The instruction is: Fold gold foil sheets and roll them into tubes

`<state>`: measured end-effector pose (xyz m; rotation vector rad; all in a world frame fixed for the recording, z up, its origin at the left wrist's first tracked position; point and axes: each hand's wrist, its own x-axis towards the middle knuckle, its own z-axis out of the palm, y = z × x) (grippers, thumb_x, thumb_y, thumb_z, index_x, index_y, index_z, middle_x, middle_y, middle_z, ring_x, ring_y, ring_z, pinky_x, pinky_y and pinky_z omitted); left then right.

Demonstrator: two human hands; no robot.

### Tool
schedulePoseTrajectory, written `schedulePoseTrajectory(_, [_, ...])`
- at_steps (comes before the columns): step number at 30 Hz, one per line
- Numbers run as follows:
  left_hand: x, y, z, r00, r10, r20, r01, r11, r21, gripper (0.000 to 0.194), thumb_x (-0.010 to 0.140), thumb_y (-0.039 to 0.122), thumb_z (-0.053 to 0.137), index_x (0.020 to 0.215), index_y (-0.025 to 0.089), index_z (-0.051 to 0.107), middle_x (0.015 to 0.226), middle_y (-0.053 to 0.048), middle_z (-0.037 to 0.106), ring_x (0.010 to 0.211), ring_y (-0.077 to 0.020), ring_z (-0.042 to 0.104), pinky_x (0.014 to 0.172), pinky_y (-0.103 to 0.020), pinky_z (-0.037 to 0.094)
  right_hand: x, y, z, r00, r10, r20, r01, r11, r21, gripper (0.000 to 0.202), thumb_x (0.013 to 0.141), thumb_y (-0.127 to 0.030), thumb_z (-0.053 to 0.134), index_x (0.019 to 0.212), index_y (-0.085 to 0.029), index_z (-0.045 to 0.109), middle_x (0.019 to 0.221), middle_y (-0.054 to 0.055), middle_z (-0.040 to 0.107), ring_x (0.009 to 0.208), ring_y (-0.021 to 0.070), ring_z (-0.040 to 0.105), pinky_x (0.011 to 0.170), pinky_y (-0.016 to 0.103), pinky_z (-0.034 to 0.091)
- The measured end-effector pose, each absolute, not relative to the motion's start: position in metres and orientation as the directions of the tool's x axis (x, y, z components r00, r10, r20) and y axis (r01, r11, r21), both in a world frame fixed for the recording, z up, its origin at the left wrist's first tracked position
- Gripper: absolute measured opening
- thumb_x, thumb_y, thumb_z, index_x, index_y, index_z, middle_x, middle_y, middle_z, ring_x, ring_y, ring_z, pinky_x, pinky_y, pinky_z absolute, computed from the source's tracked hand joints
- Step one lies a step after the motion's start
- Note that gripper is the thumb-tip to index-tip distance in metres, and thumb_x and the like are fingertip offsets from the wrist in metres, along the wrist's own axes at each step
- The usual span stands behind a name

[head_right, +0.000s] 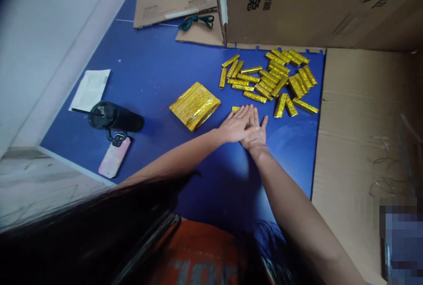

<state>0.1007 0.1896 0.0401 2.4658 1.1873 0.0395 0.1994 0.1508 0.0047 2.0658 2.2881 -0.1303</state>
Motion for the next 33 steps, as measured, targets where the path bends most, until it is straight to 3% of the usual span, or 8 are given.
schedulePoseTrajectory(4, [0.103, 0.174, 0.025, 0.629, 0.769, -0.114, 0.750, -0.562, 0.349, 0.075, 0.081, 0.056, 0.026, 0.134, 0.007, 0.006, 0.141, -0.011, 0.009, 0.129, -0.0213, 0.003, 0.103, -0.040, 0.010, 0.201, 0.152, 0.002, -0.091, 0.990, -0.107, 0.996, 0.089, -0.018, 0.060, 0.081, -0.027, 0.025, 0.136, -0.011, 0.010, 0.143, 0.010, 0.009, 0.128, 0.0255, 0.003, 0.097, 0.055, 0.008])
schedulePoseTrajectory(11, [0.094, 0.178, 0.015, 0.558, 0.826, -0.084, 0.805, -0.513, 0.299, 0.069, 0.083, 0.053, 0.018, 0.134, 0.008, 0.012, 0.140, -0.010, 0.012, 0.128, -0.0212, 0.007, 0.103, -0.044, 0.008, 0.202, 0.152, 0.002, -0.084, 0.990, -0.113, 0.996, 0.080, -0.042, 0.064, 0.081, -0.028, 0.025, 0.136, -0.010, 0.001, 0.143, 0.009, 0.004, 0.129, 0.0244, 0.002, 0.097, 0.055, 0.008])
schedulePoseTrajectory(17, [0.076, 0.180, 0.010, 0.590, 0.805, -0.053, 0.793, -0.567, 0.221, 0.064, 0.083, 0.053, 0.021, 0.133, 0.013, 0.019, 0.141, -0.007, 0.014, 0.128, -0.0225, 0.008, 0.102, -0.044, 0.008, 0.203, 0.152, 0.002, -0.082, 0.990, -0.114, 0.994, 0.073, -0.084, 0.064, 0.084, -0.042, 0.020, 0.136, -0.009, 0.004, 0.143, 0.012, 0.007, 0.129, 0.0242, 0.003, 0.098, 0.055, 0.006])
schedulePoseTrajectory(28, [0.079, 0.174, 0.009, 0.506, 0.862, 0.028, 0.843, -0.501, 0.195, 0.066, 0.083, 0.055, 0.021, 0.133, 0.010, 0.021, 0.140, -0.009, 0.016, 0.128, -0.0272, 0.007, 0.101, -0.049, 0.006, 0.199, 0.148, 0.000, 0.057, 0.997, -0.049, 0.996, -0.061, -0.068, 0.064, 0.085, -0.048, 0.013, 0.135, -0.009, 0.012, 0.142, 0.011, 0.013, 0.128, 0.0274, 0.006, 0.095, 0.060, 0.007])
schedulePoseTrajectory(33, [0.077, 0.173, 0.012, 0.515, 0.857, 0.027, 0.837, -0.510, 0.201, 0.066, 0.084, 0.054, 0.022, 0.133, 0.011, 0.021, 0.140, -0.008, 0.016, 0.128, -0.0270, 0.006, 0.101, -0.049, 0.007, 0.200, 0.146, 0.003, 0.095, 0.995, -0.039, 0.986, -0.100, -0.136, 0.064, 0.086, -0.048, 0.016, 0.134, -0.007, 0.015, 0.141, 0.014, 0.013, 0.128, 0.0279, 0.007, 0.095, 0.061, 0.007])
